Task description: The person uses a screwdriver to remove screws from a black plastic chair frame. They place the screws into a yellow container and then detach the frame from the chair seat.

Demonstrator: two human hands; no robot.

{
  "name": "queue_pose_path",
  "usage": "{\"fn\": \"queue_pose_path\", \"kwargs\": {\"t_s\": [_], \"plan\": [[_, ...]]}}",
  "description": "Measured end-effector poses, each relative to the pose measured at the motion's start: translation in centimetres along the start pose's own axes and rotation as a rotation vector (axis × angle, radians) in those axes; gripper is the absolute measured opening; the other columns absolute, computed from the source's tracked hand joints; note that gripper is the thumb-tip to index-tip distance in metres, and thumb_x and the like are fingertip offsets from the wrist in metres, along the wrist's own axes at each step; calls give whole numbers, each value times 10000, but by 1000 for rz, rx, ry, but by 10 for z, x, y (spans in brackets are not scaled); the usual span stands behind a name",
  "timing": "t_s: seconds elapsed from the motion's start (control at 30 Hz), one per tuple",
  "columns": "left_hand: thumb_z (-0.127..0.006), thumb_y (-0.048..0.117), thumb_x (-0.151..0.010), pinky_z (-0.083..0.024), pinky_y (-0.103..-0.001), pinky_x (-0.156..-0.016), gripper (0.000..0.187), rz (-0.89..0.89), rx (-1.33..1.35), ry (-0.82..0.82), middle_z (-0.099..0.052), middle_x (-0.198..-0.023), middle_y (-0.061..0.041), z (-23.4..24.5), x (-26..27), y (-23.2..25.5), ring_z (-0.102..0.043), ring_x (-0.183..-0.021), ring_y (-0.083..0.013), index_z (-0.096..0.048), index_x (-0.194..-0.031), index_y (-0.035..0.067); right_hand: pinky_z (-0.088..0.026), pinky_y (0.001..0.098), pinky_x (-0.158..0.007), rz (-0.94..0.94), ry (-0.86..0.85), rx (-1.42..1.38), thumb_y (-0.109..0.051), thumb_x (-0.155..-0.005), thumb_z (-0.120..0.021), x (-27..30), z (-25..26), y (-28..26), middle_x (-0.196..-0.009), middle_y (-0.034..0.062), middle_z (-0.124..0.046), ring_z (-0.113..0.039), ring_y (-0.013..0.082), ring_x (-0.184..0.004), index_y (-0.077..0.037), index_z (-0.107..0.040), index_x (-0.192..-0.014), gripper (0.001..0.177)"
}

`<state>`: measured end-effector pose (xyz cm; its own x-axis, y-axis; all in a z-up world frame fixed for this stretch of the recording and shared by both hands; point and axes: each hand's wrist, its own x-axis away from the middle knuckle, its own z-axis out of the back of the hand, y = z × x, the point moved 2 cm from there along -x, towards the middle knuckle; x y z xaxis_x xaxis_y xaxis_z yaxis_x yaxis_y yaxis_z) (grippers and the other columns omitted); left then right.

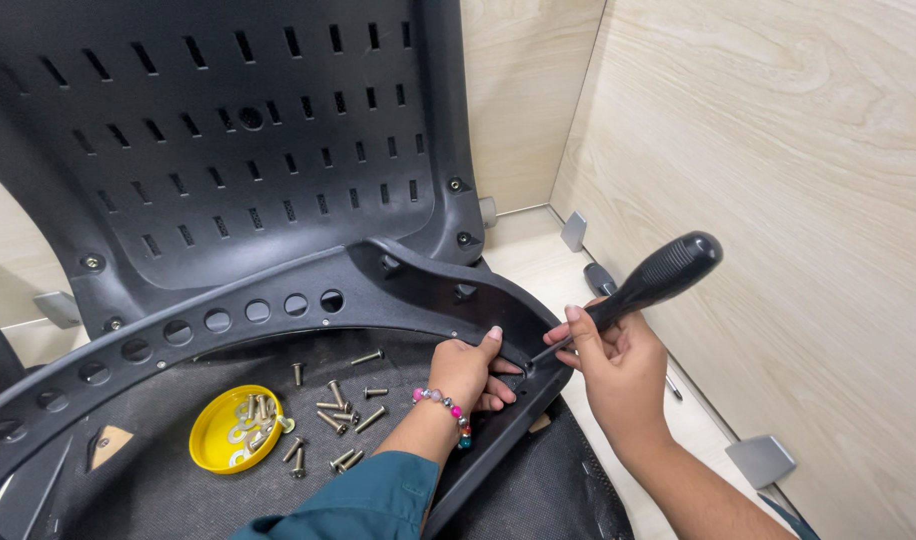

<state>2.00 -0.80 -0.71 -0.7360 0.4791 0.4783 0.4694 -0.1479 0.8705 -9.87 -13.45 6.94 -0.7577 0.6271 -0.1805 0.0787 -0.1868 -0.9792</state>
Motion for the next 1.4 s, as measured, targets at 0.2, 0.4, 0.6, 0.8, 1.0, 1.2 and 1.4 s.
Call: {"fn": "queue_pose_path", "kwargs": {"t_s": [0.2, 0.4, 0.6, 0.8, 1.0, 1.2, 1.4], "plan": [[-580, 406, -1017, -465, -267, -333, 574, -1, 15, 2, -679, -561, -199, 0, 1, 1, -566, -342, -186, -745, -800, -100, -622, 412, -877, -157, -177, -45, -387, -1060, -432, -13, 1, -15, -1019, 119, -687, -739, 228, -1005, -210, -396, -1453, 433], [-579, 416, -1015, -464, -262, -335, 583, 10, -1, 7, -671, -554, -208, -1, 0, 1, -549, -335, -186, -751, -796, -95, -564, 365, -990, -203, -361, 25, -271, -997, -448, -23, 24, -34, -1210, 9, -655, -693, 168, -1159, -95, -536, -1322, 380], [-573, 414, -1017, -457, -257, -336, 581, 13, -2, 12, -668, -549, -202, -1, -1, 0, -542, -334, -177, -757, -799, -92, -581, 351, -919, -105, -358, 25, -90, -927, -604, -27, 37, -21, -1097, 153, -738, -751, 232, -1088, 18, -613, -1212, 305], [-561, 424, -1020, -457, -249, -340, 588, 21, -23, 16, -662, -540, -190, -1, 0, 1, -539, -335, -169, -762, -796, -82, -653, 319, -799, 23, -191, 16, -101, -862, -735, -13, 32, -5, -951, 172, -753, -781, 214, -924, 67, -629, -1077, 292], [-564, 409, -1022, -465, -250, -344, 577, 21, -8, 12, -668, -545, -190, -1, 3, 2, -549, -342, -171, -754, -794, -85, -628, 279, -662, 74, 10, 172, -150, -870, -775, -1, 15, -15, -762, 152, -765, -790, 188, -740, 73, -601, -839, 285], [-588, 393, -1015, -480, -266, -345, 556, 22, 11, 18, -685, -582, -197, -1, 2, 2, -579, -360, -184, -734, -799, -98, -628, 324, -715, -89, -131, 120, -235, -873, -734, -7, 12, -34, -915, 153, -737, -741, 181, -855, 7, -644, -1031, 303], [-606, 368, -1008, -502, -292, -352, 529, -7, 66, 19, -738, -639, -165, 0, 0, 0, -627, -391, -192, -698, -800, -110, -548, 360, -963, -270, -394, -108, -226, -904, -626, -13, 25, -50, -1235, 76, -718, -681, 170, -1169, -96, -598, -1277, 396]]}}
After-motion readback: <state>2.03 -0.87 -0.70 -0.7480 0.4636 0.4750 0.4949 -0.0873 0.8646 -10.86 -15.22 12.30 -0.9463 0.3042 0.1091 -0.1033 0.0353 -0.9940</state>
